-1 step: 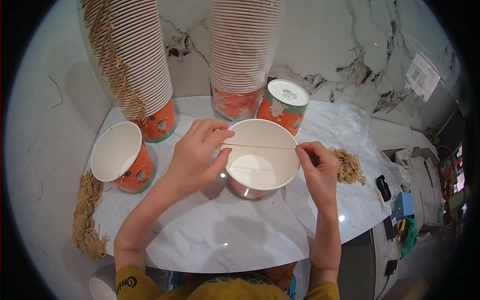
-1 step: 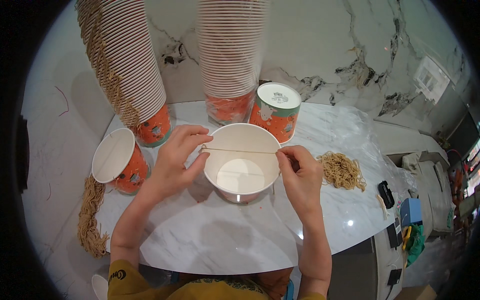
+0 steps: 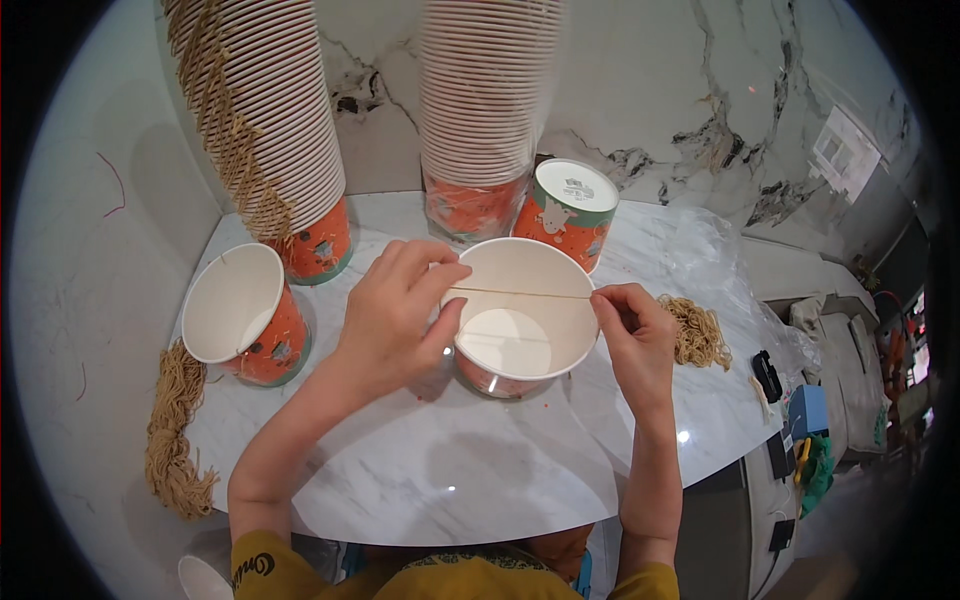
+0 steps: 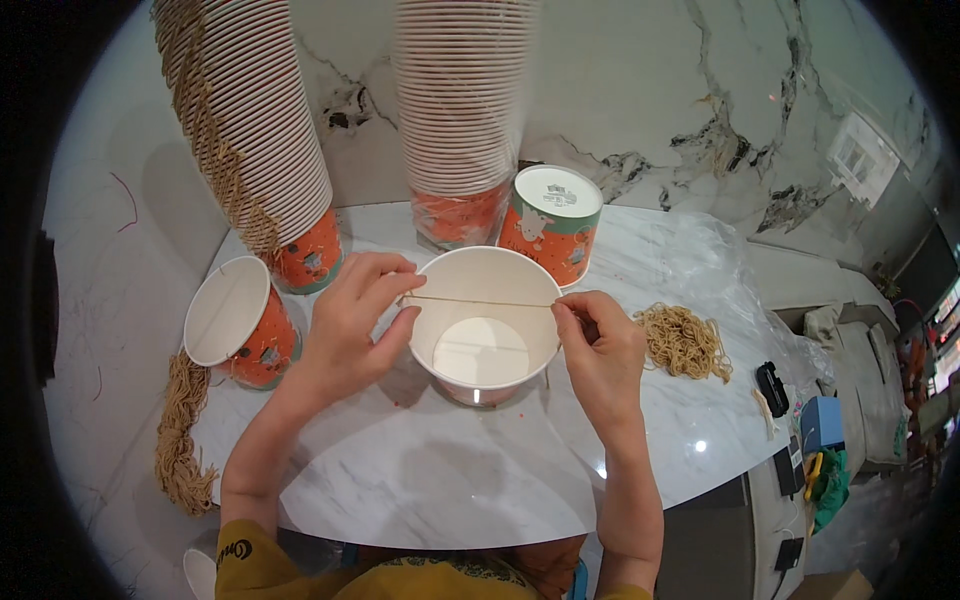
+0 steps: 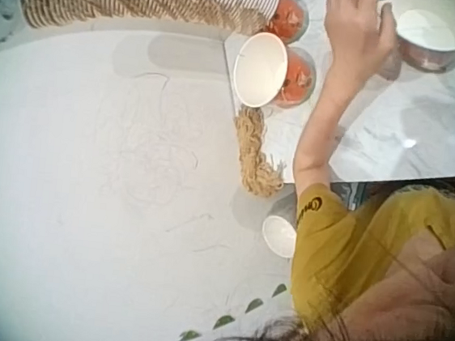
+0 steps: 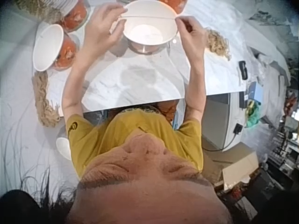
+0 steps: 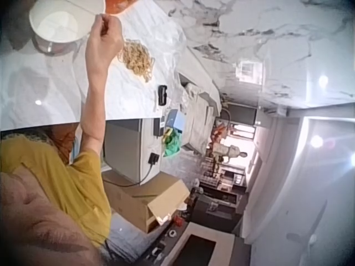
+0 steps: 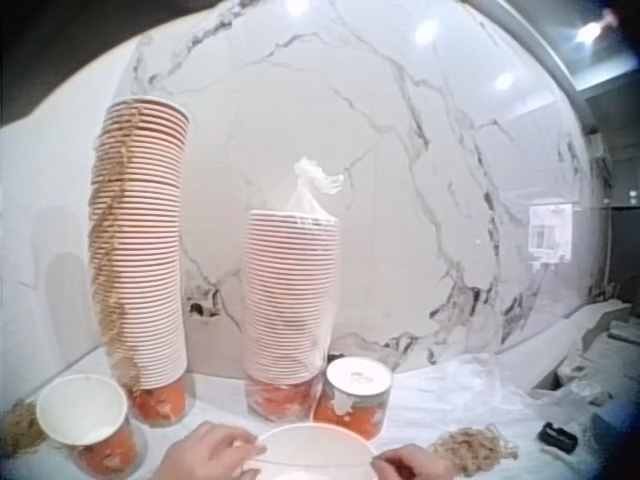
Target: Attach string handles to decorative paper buckets/cups.
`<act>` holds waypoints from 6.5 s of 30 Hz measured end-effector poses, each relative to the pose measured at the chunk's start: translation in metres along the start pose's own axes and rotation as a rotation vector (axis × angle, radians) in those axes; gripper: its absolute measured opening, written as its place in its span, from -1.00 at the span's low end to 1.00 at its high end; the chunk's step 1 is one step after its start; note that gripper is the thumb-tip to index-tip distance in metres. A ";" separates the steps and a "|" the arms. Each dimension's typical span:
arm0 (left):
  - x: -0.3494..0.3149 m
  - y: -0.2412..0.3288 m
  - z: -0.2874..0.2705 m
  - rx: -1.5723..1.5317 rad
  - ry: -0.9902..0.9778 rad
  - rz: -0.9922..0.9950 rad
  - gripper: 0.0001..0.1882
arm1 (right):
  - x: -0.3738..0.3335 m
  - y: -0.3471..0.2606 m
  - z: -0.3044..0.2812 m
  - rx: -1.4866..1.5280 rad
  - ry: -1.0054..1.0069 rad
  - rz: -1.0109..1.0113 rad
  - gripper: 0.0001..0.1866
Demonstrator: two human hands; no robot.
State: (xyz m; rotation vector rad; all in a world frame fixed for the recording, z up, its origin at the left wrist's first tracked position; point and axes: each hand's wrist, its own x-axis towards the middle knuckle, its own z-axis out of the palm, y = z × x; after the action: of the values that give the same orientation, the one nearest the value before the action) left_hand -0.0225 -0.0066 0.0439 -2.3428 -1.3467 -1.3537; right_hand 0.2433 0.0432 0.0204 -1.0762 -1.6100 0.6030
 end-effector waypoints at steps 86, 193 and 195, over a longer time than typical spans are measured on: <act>-0.008 -0.009 0.018 0.053 0.017 0.036 -0.84 | -0.047 -0.002 0.064 0.450 -0.428 0.330 -0.82; -0.009 -0.009 0.018 0.036 -0.148 0.048 -0.76 | -0.042 -0.004 0.076 0.514 -0.199 0.370 -0.88; -0.010 -0.005 0.019 0.028 -0.126 0.057 -0.76 | -0.044 0.002 0.078 0.495 -0.162 0.239 -0.89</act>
State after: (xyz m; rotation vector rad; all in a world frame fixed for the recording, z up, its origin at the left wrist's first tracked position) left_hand -0.0160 -0.0005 0.0237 -2.4650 -1.3102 -1.1819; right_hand 0.1721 0.0163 -0.0276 -0.8642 -1.3690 1.2037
